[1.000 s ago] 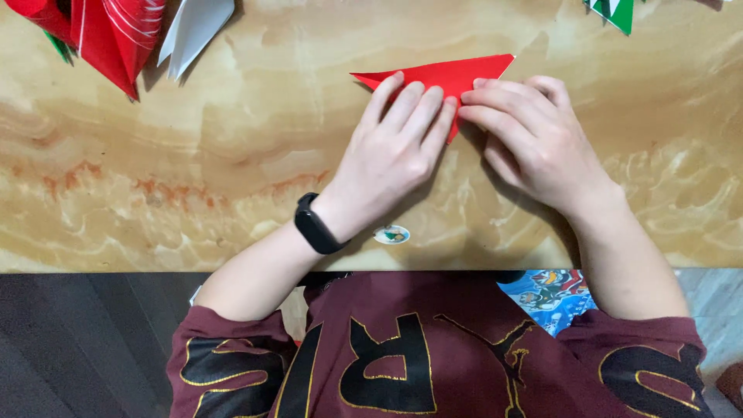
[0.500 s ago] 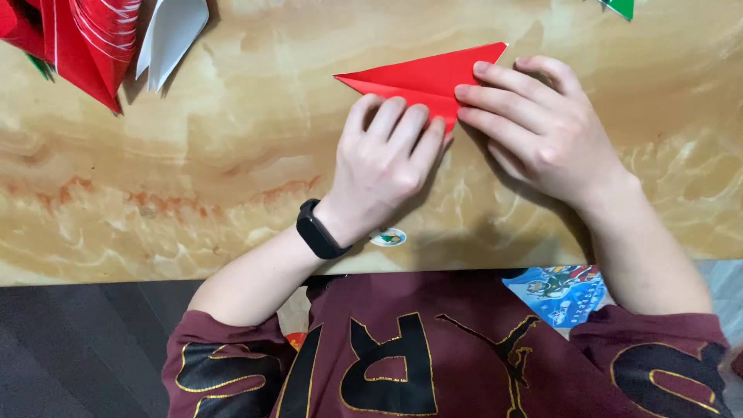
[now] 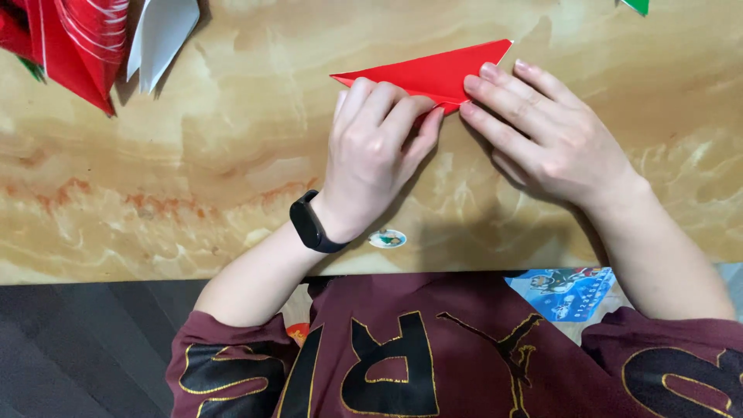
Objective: Folding and stapling colored paper to create decorative pieces.
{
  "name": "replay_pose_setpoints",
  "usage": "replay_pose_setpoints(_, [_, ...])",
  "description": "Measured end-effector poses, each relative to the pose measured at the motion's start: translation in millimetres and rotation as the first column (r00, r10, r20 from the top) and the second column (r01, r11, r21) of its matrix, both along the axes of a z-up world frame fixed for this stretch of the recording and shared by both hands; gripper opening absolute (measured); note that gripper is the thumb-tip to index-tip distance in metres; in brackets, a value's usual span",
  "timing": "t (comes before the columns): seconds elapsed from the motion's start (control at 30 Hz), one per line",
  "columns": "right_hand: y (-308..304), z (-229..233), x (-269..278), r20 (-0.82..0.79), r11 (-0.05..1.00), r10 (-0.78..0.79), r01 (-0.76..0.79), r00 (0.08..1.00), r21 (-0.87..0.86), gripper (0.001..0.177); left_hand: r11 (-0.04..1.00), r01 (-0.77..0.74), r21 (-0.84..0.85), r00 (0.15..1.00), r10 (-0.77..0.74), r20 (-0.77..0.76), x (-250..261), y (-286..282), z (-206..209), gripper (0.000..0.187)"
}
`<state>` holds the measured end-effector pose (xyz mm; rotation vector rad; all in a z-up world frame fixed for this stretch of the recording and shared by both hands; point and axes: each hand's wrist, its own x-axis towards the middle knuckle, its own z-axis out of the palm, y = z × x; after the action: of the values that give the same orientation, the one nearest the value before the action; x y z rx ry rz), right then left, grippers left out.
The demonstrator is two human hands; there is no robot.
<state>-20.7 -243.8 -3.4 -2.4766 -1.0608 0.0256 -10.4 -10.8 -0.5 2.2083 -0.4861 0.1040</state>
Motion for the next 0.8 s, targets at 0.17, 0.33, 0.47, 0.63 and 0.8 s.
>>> replay_pose_setpoints(0.17, [0.8,-0.6,0.8,-0.042,1.0,-0.015,0.016,0.999,0.018,0.044,1.0,-0.001,-0.018,1.0,0.0,-0.025,2.6,0.7,2.7,0.013])
replay_pose_setpoints(0.33, [3.5,1.3,2.8,-0.025,1.0,-0.022,0.022,0.999,-0.004,0.042,1.0,-0.012,-0.004,0.999,0.011,-0.031,5.0,-0.8,3.8,0.015])
replay_pose_setpoints(0.47, [4.7,1.2,2.7,-0.012,1.0,-0.031,0.031,0.999,-0.002,0.039,1.0,-0.013,-0.027,0.998,0.011,-0.063,7.6,0.3,5.3,0.018])
replay_pose_setpoints(0.63, [5.6,1.7,3.8,-0.013,1.0,-0.03,0.03,0.999,0.006,0.038,0.999,-0.001,-0.038,0.997,-0.002,-0.083,10.0,2.4,7.8,0.017])
replay_pose_setpoints(0.8, [6.5,2.2,3.0,-0.017,0.999,-0.038,0.038,0.999,0.007,0.038,1.0,0.008,-0.022,0.994,-0.011,-0.105,10.5,2.8,6.5,0.017])
